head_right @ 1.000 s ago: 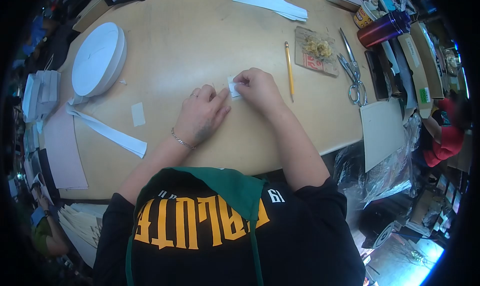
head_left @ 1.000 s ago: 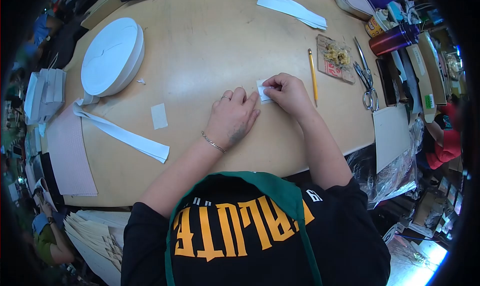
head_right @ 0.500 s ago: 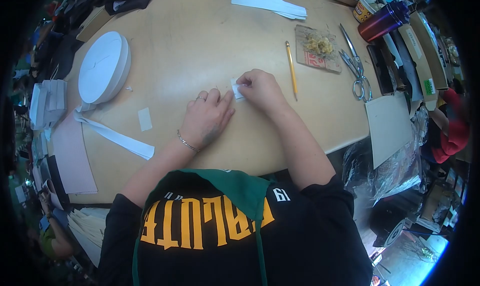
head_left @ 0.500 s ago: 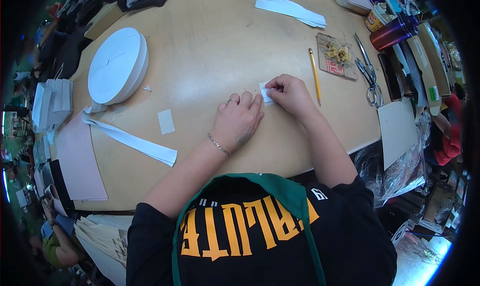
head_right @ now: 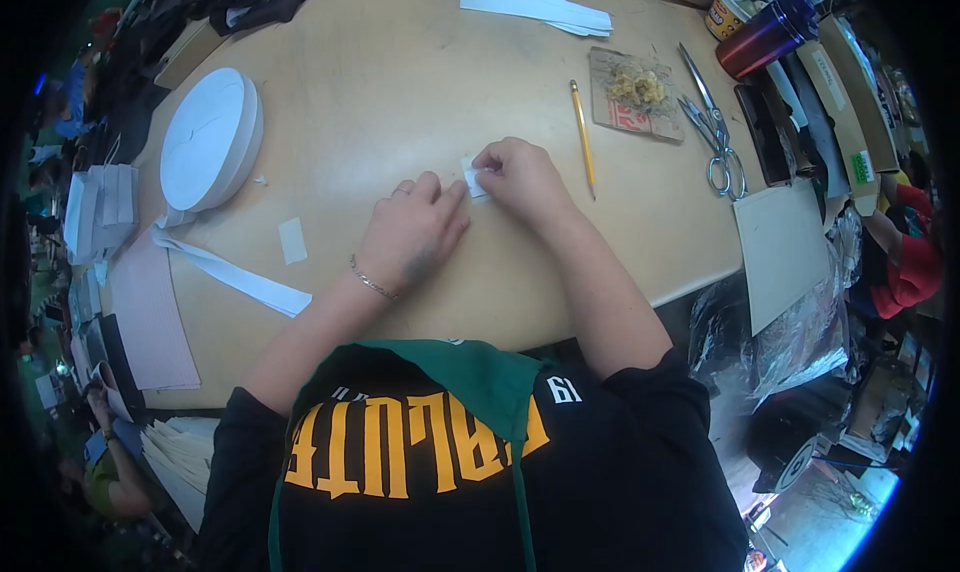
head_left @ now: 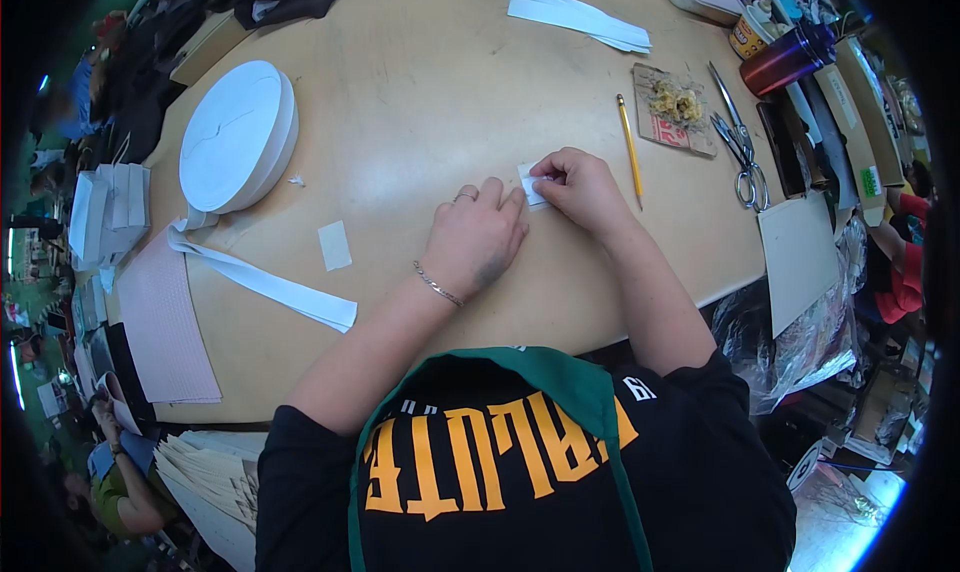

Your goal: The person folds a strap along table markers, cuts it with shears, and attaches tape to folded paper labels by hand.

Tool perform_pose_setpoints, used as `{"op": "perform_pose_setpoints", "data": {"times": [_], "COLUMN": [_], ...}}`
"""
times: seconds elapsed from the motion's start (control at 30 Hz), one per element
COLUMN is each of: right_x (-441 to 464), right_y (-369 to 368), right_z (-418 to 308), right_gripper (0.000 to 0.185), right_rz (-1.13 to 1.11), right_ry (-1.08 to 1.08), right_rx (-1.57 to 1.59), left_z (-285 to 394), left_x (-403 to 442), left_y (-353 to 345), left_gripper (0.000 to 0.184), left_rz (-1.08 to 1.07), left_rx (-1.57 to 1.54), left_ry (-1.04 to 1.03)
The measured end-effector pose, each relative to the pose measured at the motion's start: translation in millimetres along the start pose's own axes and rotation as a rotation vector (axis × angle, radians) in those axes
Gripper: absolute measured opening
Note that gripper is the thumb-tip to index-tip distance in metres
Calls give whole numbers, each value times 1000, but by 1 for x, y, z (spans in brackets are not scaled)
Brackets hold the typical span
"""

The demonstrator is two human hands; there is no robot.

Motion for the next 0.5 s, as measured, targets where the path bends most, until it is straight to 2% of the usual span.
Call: {"op": "perform_pose_setpoints", "data": {"times": [0.13, 0.23, 0.33, 0.43, 0.5], "right_x": [-2, -3, -11, -30, -42], "right_y": [0, -2, -1, -7, -11], "right_z": [-1, 0, -4, 0, 1], "right_gripper": [16, 21, 23, 23, 22], "right_rz": [6, 24, 32, 2, -35], "right_ry": [24, 67, 67, 157, 139], "right_rx": [5, -32, 62, 357, 439], "left_z": [-14, -16, -14, -8, -7], "left_x": [5, 8, 13, 10, 3], "left_y": [-13, -20, -15, -2, -10], "left_gripper": [28, 26, 26, 24, 22], "left_rz": [142, 211, 275, 73, -58], "left_rx": [-389, -480, -436, -849, -1129], "left_ry": [60, 120, 82, 161, 213]}}
Point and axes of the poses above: each hand's wrist, its own x-axis towards the middle knuckle, its own y-axis out of the back of the hand, z = x × y, the point moved 1 cm from there along x, towards the middle knuckle, and after that the axes turned 9 degrees about -z, right-handed, at the moved point
